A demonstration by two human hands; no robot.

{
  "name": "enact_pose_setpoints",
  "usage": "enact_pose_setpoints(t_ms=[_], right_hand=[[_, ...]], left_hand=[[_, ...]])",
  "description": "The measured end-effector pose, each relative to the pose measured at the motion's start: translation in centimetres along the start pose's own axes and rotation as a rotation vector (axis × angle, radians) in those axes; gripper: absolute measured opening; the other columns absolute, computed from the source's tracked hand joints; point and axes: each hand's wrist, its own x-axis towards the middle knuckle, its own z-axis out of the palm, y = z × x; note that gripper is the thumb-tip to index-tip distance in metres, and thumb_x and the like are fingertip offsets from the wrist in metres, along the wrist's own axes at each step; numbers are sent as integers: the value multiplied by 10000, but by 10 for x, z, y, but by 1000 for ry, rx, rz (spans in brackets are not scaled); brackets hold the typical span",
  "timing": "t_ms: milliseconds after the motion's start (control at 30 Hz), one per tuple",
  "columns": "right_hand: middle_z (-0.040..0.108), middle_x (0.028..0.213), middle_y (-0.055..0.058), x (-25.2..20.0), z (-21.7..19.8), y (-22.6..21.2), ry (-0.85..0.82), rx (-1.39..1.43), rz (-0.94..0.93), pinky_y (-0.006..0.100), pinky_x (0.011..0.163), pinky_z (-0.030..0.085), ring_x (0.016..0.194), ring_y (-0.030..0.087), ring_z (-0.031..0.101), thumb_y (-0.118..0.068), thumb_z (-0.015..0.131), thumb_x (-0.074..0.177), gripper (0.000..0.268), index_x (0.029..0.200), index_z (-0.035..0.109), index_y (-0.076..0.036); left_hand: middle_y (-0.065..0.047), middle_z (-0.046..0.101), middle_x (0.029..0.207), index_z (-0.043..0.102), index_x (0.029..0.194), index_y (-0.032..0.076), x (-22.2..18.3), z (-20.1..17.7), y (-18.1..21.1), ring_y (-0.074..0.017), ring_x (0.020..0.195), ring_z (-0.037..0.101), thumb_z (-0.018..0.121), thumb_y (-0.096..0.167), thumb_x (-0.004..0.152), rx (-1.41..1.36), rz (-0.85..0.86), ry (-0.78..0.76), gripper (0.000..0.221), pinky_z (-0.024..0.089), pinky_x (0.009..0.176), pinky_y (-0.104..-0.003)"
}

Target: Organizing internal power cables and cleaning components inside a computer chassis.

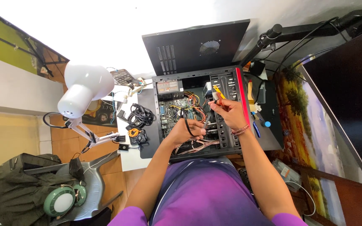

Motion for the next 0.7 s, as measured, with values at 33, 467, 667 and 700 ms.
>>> enact_pose_setpoints(t_ms=[33,467,667,700], right_hand=[[756,917,-63,-1,0,-3,0,0,1,176,692,438,731,-4,516,-140,783,918,153,907,730,3],[701,944,66,-3,7,-33,-57,-149,-50,327,956,470,958,148,630,-103,748,953,124,980,755,18],[783,995,95,3,4,-8,-131,-118,-251,313,1181,485,1074,109,728,-99,757,1015,307,782,618,45],[778,971,106,-1,2,0,-148,-127,-263,315,1194,488,1111,118,745,-82,760,1038,351,768,570,38]], left_hand=[[-97,772,847,723,1080,-68,2,-6,-4,-109,709,719,779,100,864,-1,0,0,279,591,643,-240],[-104,743,1011,704,1098,30,-13,10,46,-170,804,754,706,165,966,629,795,760,189,588,736,-284],[-130,762,980,681,1217,-18,26,17,20,-181,833,721,617,129,1035,569,594,227,243,564,762,-324],[-113,777,939,696,1185,-14,31,17,8,-144,802,729,580,130,1064,505,473,182,221,572,739,-316]])
